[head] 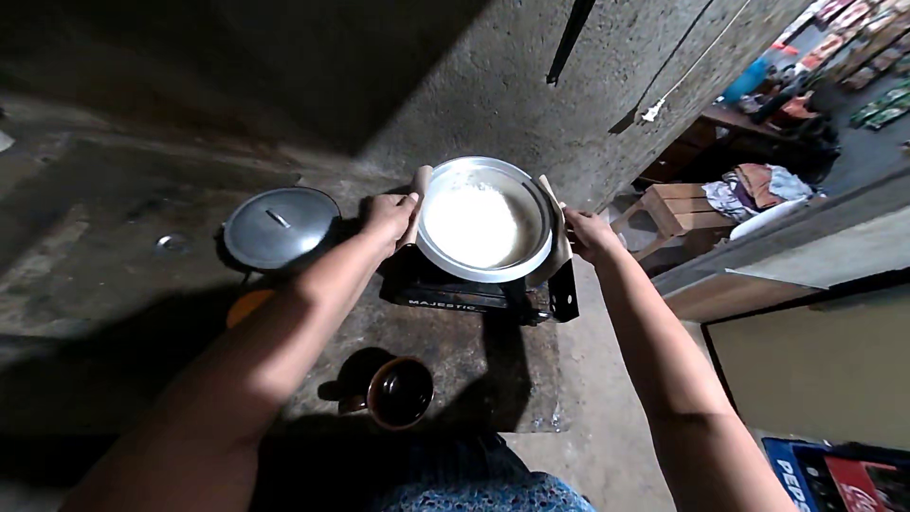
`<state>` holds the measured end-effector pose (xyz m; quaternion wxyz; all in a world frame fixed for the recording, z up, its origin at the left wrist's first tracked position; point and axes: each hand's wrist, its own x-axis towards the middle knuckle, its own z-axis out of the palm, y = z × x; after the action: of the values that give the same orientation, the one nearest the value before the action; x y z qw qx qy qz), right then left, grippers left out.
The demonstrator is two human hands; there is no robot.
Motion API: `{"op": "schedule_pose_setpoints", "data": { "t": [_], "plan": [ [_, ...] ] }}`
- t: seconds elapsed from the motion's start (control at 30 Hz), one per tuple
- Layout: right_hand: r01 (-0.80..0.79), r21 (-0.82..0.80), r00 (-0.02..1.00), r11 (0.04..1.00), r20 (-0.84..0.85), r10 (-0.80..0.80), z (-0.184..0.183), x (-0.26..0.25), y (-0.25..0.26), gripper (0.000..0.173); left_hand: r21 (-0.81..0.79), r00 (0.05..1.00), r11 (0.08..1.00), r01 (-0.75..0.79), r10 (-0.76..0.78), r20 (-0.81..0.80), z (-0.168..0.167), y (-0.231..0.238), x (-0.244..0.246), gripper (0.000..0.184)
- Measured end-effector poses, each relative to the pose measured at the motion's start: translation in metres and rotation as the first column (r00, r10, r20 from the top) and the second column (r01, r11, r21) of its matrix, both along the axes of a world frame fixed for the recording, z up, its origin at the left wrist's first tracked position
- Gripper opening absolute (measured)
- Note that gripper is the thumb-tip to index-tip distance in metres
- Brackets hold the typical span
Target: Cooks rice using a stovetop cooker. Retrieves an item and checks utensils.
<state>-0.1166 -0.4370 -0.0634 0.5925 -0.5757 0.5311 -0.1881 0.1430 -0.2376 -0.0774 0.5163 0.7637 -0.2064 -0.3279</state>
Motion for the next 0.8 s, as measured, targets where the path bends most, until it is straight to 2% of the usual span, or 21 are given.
{"op": "schedule_pose_setpoints", "data": {
  "t": [0.23, 0.37, 0.6, 0.8],
  "plan": [
    [-0.122, -0.076, 0.989, 0.99, -0.098, 0.114, -0.006, 0.012, -0.01, 0.039, 0.102, 0.994, 0.995, 0.024, -0.034, 0.101, 0.0, -0.003, 0.014, 0.041],
    [-0.155, -0.037, 0.984, 0.987, -0.097, 0.151, -0.006, 0.012, -0.019, 0.036, 0.113, 1.0, 0.993, 0.017, -0.02, 0.024, 0.001, -0.006, 0.024, 0.041],
    [-0.12, -0.048, 0.99, 0.992, -0.08, 0.116, -0.007, 0.011, -0.02, 0.03, 0.182, 0.997, 0.981, 0.064, -0.069, 0.018, 0.005, -0.01, 0.034, 0.036],
    [-0.109, -0.085, 0.993, 0.99, -0.058, 0.104, -0.004, 0.01, -0.014, 0.026, 0.181, 0.999, 0.983, 0.042, -0.046, 0.02, 0.003, -0.007, 0.032, 0.034]
  ]
}}
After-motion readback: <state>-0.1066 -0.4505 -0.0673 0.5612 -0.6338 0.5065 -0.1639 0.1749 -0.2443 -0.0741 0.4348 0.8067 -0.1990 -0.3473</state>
